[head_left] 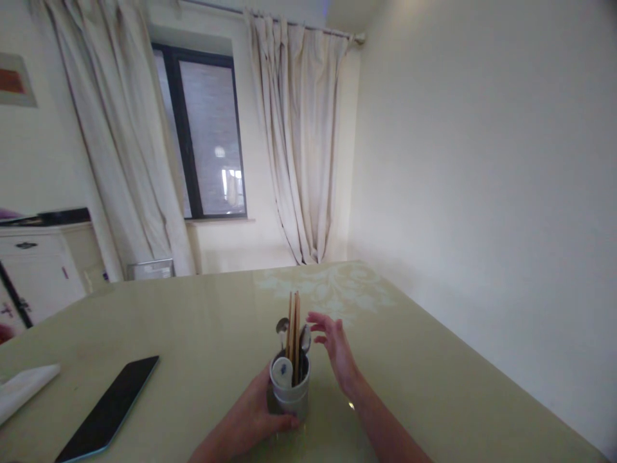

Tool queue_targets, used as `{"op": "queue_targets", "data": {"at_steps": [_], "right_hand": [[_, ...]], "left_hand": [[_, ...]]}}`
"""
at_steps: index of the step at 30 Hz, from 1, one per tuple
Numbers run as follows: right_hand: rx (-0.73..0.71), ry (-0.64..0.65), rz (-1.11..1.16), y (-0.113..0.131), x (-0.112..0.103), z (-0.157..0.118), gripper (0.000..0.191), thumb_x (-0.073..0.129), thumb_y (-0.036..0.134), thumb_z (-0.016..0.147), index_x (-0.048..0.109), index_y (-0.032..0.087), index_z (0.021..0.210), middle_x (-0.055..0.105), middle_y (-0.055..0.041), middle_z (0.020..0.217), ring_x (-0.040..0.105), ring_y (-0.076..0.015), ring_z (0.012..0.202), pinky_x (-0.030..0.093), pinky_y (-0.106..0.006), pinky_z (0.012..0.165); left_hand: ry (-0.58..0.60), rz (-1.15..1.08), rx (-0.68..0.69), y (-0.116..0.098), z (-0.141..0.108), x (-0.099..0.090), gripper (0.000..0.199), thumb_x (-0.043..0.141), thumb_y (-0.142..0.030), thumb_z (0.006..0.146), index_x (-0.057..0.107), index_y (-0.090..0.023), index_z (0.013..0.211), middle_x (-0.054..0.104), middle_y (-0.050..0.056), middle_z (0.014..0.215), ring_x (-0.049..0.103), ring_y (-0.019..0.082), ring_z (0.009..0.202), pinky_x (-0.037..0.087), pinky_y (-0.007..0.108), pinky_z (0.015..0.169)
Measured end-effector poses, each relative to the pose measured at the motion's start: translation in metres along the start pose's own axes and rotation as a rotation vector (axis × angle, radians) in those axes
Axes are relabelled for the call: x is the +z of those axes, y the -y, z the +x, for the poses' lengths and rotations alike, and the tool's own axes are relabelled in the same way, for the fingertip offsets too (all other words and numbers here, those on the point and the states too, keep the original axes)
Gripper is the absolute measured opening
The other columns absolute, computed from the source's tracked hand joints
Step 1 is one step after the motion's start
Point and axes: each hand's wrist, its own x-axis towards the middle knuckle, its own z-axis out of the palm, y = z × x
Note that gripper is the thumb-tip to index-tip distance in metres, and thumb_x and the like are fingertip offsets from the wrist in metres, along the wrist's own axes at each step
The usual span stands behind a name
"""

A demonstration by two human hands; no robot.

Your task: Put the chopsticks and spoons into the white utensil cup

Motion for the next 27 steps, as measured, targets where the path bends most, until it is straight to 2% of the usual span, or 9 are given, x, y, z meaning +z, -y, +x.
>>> {"op": "queue_targets", "data": {"at_steps": [4, 8, 12, 18, 23, 27], "right_hand": [[0.057, 0.114, 0.043, 0.018, 0.0, 0.0, 0.062, 0.075, 0.077, 0.085, 0.085, 0.02, 0.106, 0.081, -0.0104, 0.104, 0.069, -0.0284, 0.1, 0.051, -0.04, 0.092], [0.106, 0.144, 0.025, 0.038, 0.008, -0.007, 0.046, 0.091, 0.062, 0.076, 0.086, 0.019, 0.093, 0.076, -0.0034, 0.082, 0.065, -0.0209, 0.078, 0.05, -0.032, 0.078], [0.067, 0.181, -0.037, 0.05, 0.012, -0.009, 0.046, 0.088, 0.062, 0.08, 0.08, 0.017, 0.087, 0.067, 0.0005, 0.073, 0.057, -0.016, 0.069, 0.044, -0.027, 0.068], [-0.039, 0.162, -0.258, 0.053, 0.016, -0.012, 0.055, 0.07, 0.073, 0.092, 0.068, 0.018, 0.085, 0.056, 0.0025, 0.074, 0.05, -0.0156, 0.071, 0.041, -0.027, 0.066], [-0.087, 0.122, -0.296, 0.053, 0.02, -0.017, 0.051, 0.063, 0.071, 0.099, 0.064, 0.02, 0.089, 0.055, 0.0022, 0.077, 0.051, -0.0166, 0.073, 0.043, -0.028, 0.069], [-0.116, 0.098, -0.234, 0.055, 0.016, -0.015, 0.052, 0.065, 0.07, 0.098, 0.068, 0.019, 0.089, 0.06, 0.0004, 0.078, 0.054, -0.0169, 0.073, 0.044, -0.028, 0.068]], "left_hand": [[0.176, -0.097, 0.005, -0.015, -0.004, 0.014, 0.101, 0.104, -0.035, 0.061, 0.06, -0.022, 0.151, 0.065, 0.015, 0.151, 0.054, 0.042, 0.142, 0.035, 0.055, 0.126], [0.228, -0.177, 0.024, -0.022, -0.004, 0.025, 0.105, 0.104, -0.038, 0.06, 0.058, -0.024, 0.153, 0.068, 0.012, 0.146, 0.057, 0.041, 0.137, 0.04, 0.054, 0.122], [0.228, -0.17, -0.008, -0.017, -0.004, 0.024, 0.107, 0.105, -0.04, 0.059, 0.056, -0.022, 0.153, 0.068, 0.013, 0.144, 0.056, 0.042, 0.138, 0.041, 0.054, 0.121], [0.222, -0.121, -0.008, -0.015, -0.004, 0.022, 0.101, 0.103, -0.038, 0.064, 0.056, -0.023, 0.153, 0.067, 0.013, 0.148, 0.055, 0.042, 0.141, 0.039, 0.054, 0.123], [0.251, -0.153, 0.026, -0.017, -0.005, 0.022, 0.1, 0.101, -0.042, 0.067, 0.056, -0.021, 0.153, 0.065, 0.014, 0.15, 0.056, 0.041, 0.139, 0.041, 0.053, 0.121], [0.244, -0.135, 0.031, -0.016, -0.004, 0.022, 0.1, 0.101, -0.043, 0.066, 0.056, -0.023, 0.153, 0.065, 0.013, 0.15, 0.055, 0.041, 0.14, 0.038, 0.054, 0.124]]}}
